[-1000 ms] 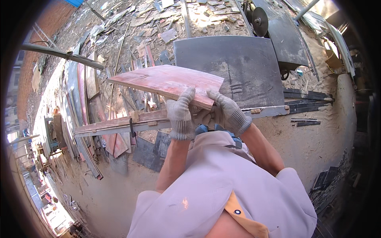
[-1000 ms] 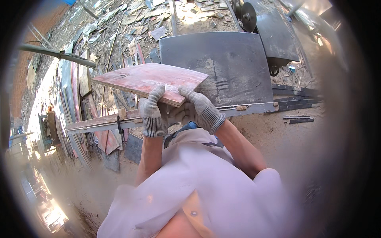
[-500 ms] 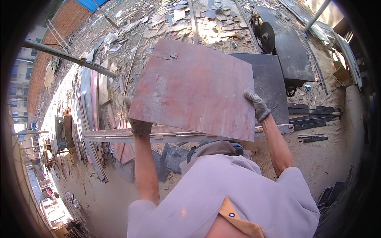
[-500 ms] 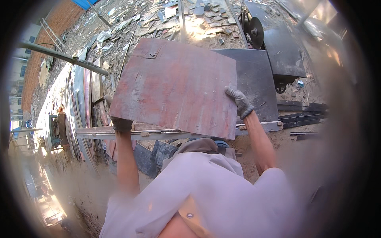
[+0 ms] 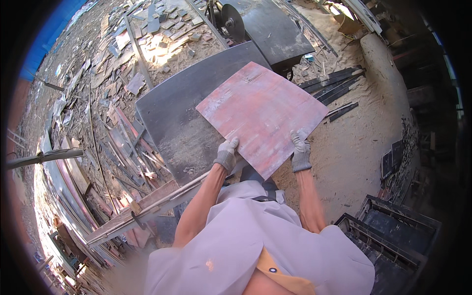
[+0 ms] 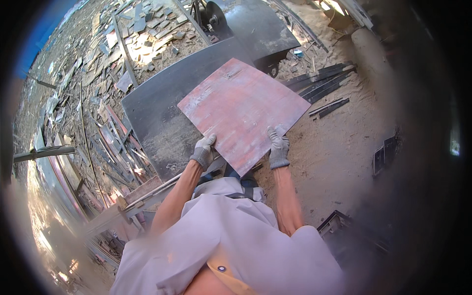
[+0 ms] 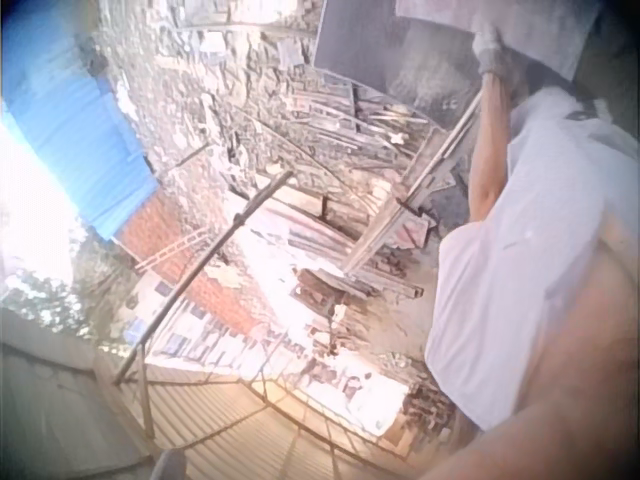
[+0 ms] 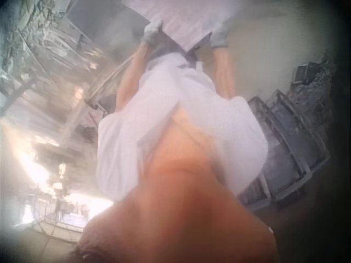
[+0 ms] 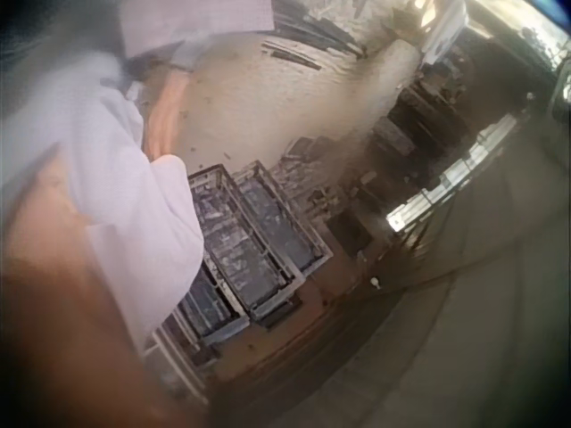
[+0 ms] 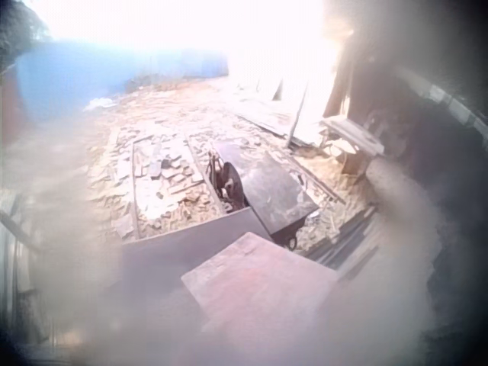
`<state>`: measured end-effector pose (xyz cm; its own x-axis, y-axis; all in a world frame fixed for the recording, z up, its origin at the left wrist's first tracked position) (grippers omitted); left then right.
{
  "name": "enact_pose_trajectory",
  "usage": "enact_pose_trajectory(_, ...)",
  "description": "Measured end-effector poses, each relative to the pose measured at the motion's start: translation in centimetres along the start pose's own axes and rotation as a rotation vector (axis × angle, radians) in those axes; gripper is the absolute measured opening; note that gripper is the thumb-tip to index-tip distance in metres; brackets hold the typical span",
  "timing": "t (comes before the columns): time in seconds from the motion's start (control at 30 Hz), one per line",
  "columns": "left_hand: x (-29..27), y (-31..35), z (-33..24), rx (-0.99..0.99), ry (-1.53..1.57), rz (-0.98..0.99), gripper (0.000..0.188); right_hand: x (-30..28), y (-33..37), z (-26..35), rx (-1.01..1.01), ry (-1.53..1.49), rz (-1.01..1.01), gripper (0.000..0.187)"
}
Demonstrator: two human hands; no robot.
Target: The person picks up various metal sheets from a cluttered floor and places them onto a metal cart. The person handles the sheets one at a time, walking between the floor and the cart repeatedly.
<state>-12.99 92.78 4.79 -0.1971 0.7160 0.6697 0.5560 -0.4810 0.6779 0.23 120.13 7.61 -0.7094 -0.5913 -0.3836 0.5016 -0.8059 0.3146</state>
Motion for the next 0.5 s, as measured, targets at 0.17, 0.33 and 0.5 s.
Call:
enact_pose_trajectory(0.17, 7.6, -7.7, 5.2, -0.063, -0.066, -0.082, 0.017, -3.6, -4.8, -1.3, 0.281, -0.500, 0.078, 0.035)
enact_pose_trajectory(0.33, 15.3, -20.6, 7.7, 0.068, -0.578, -0.231, 0.027, -3.7, -15.3, 3.6, 0.205, -0.393, 0.014, 0.028)
enact_pose_trajectory(0.5, 25.0, -31.9, 7.8, 0.200, -0.169, -0.218, 0.039, -5.8, -31.8, 8.0, 0.136, -0.187, 0.019, 0.026)
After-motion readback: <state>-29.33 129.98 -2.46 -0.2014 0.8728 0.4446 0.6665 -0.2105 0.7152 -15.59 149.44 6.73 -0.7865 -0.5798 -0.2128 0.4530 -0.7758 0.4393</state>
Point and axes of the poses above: each hand's wrist, its own y-axis away from the middle knuckle, its own x-axis out of the palm, z = x × y, the point moved 6 cm from there along -y, towards the middle knuckle, and after that the axes turned 10 degrees about y, right-handed, at the moved point
